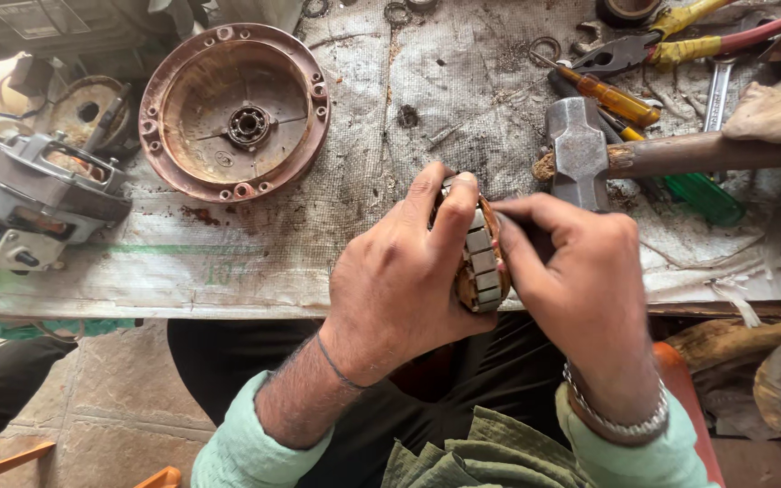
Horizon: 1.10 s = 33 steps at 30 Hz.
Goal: The person is repairing a motor component by scraping and cleaning the copper windings with a small metal tool. They hold the rotor in one hand and use the tool to remove debris from the slots between the magnets.
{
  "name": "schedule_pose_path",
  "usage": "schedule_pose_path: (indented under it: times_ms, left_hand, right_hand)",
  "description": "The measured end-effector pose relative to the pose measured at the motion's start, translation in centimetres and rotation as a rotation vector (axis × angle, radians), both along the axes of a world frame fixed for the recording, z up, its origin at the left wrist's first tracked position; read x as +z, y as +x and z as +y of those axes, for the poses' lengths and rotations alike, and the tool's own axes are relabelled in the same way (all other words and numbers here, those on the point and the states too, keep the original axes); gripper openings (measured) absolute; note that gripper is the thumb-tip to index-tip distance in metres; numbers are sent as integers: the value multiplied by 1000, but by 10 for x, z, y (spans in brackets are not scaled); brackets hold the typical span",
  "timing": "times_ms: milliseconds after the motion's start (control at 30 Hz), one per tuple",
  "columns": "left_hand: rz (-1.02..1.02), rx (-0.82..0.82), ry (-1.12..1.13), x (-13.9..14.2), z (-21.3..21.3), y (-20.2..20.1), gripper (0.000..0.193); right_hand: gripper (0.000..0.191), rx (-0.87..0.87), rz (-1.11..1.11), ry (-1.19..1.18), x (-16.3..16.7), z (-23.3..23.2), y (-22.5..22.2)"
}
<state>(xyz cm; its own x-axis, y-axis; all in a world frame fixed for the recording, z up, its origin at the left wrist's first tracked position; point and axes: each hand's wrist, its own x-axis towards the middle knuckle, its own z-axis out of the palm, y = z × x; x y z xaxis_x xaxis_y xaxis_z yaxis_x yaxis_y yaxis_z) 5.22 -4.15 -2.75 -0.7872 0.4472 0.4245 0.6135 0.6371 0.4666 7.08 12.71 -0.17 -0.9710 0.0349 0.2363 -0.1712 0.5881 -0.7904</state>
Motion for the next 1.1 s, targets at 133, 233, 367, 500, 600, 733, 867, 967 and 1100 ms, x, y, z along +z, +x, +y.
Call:
schedule_pose_path:
  times_ms: [133, 233, 367, 500, 600, 733, 867, 967, 1100]
  left_hand:
    - [27, -5, 28, 0, -1, 0, 113]
    - [22, -13, 0, -1, 0, 0, 114]
    - [26, -14, 21, -1, -1, -1, 113]
    - [-8, -26, 31, 1, 0, -1, 112]
    - [-1, -20, 32, 1, -1, -2, 113]
    - [20, -29, 69, 0, -1, -2, 112]
    - [7, -22, 43, -2, 0, -3, 114]
    - [-10, -26, 52, -2, 1, -4, 115]
    - [-17, -25, 48, -2, 1, -6, 119]
  right_hand:
    - [17, 34, 15, 34, 8, -2, 1]
    - [16, -40, -16, -7, 2, -3, -1]
    - [16, -18, 42, 99, -13, 6, 0]
    - [17, -20, 76, 39, -23, 7, 0]
    - [18, -56, 31, -16, -19, 3, -2]
    - [16, -87, -33, -63, -13, -3, -7]
    - [17, -73, 18, -8, -20, 0, -7]
    - [16, -81, 28, 13, -30, 3, -8]
    - [17, -61, 42, -74, -34, 3, -6]
